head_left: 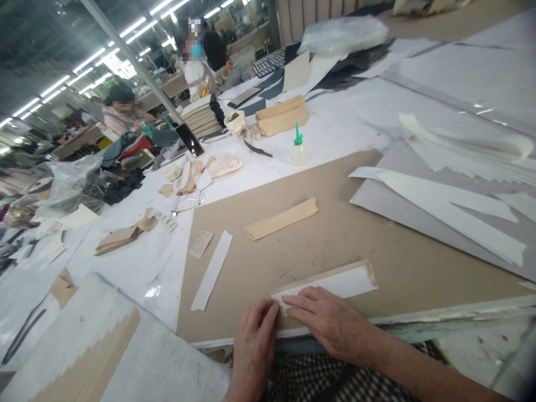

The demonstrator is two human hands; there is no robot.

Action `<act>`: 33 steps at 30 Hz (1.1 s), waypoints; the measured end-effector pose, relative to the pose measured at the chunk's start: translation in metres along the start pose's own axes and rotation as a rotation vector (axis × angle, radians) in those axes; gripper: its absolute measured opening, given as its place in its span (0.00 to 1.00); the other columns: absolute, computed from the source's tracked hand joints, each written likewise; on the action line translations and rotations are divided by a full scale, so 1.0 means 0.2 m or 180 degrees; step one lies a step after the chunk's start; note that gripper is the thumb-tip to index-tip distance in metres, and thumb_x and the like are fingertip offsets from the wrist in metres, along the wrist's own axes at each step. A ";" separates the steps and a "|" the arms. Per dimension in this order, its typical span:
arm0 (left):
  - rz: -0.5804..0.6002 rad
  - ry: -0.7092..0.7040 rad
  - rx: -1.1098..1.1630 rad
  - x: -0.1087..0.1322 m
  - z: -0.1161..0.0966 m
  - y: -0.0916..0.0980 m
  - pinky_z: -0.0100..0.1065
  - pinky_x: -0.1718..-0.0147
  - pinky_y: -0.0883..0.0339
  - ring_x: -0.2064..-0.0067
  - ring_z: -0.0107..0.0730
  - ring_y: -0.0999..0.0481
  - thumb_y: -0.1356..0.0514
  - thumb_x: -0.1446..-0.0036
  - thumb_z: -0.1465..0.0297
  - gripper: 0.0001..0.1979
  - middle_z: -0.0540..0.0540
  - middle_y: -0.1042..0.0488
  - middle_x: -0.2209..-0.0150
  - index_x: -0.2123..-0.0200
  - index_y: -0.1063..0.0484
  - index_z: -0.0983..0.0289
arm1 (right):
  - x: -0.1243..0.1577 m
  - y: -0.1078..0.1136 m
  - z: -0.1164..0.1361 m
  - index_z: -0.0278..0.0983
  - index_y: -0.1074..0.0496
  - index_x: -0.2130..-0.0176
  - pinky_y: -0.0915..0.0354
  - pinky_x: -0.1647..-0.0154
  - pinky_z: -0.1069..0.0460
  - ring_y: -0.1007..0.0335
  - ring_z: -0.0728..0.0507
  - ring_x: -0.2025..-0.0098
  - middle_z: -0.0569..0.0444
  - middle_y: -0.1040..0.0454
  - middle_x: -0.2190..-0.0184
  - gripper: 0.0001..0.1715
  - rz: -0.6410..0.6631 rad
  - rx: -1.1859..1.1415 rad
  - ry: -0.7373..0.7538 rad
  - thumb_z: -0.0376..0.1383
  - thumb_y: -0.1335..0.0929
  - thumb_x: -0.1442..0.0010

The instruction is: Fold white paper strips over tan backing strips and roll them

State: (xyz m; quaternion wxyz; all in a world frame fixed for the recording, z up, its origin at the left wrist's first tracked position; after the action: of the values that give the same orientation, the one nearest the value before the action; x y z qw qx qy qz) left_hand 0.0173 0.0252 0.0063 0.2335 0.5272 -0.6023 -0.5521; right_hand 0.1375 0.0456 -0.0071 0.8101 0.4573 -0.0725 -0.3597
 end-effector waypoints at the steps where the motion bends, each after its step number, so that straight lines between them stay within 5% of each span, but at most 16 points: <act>1: 0.0007 -0.0012 -0.0032 0.00 0.00 0.00 0.37 0.55 0.24 0.54 0.37 0.23 0.48 0.34 0.78 0.18 0.60 0.25 0.52 0.46 0.29 0.61 | 0.00 0.00 0.00 0.36 0.30 0.43 0.40 0.39 0.42 0.38 0.40 0.44 0.49 0.31 0.39 0.26 0.0001 0.0004 0.0001 0.25 0.37 0.39; 16: 0.0305 -0.0117 -0.0343 0.03 0.00 -0.06 0.40 0.58 0.25 0.54 0.41 0.26 0.48 0.37 0.80 0.23 0.61 0.27 0.49 0.41 0.32 0.61 | -0.04 0.00 0.02 0.35 0.32 0.42 0.36 0.45 0.42 0.36 0.37 0.47 0.45 0.30 0.44 0.27 -0.0066 0.0242 -0.0272 0.24 0.36 0.39; 27: -0.0414 0.1311 0.0936 0.00 0.20 -0.01 0.39 0.50 0.28 0.51 0.37 0.25 0.42 0.35 0.70 0.06 0.58 0.28 0.52 0.59 0.25 0.61 | -0.04 -0.08 0.02 0.33 0.34 0.40 0.38 0.48 0.41 0.37 0.36 0.51 0.46 0.29 0.47 0.27 -0.0175 0.0609 -0.0217 0.27 0.33 0.39; 33: -0.0474 0.1355 0.0863 -0.03 0.20 -0.04 0.43 0.49 0.29 0.50 0.39 0.26 0.42 0.34 0.68 0.06 0.58 0.28 0.52 0.61 0.25 0.61 | -0.03 -0.08 0.02 0.34 0.35 0.40 0.38 0.48 0.41 0.36 0.36 0.51 0.46 0.29 0.47 0.28 -0.0173 0.0596 -0.0261 0.27 0.33 0.39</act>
State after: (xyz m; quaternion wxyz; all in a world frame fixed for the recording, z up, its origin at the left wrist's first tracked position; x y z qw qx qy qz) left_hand -0.0124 0.0499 -0.0110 0.2410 0.7007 -0.5677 -0.3587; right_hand 0.1225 0.0417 -0.0163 0.7501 0.5177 -0.1264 -0.3916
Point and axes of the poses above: each hand's wrist, its own x-axis away from the middle knuckle, its own y-axis out of the back of the hand, z = x × y, the point moved 10 cm from there along -x, towards the middle knuckle
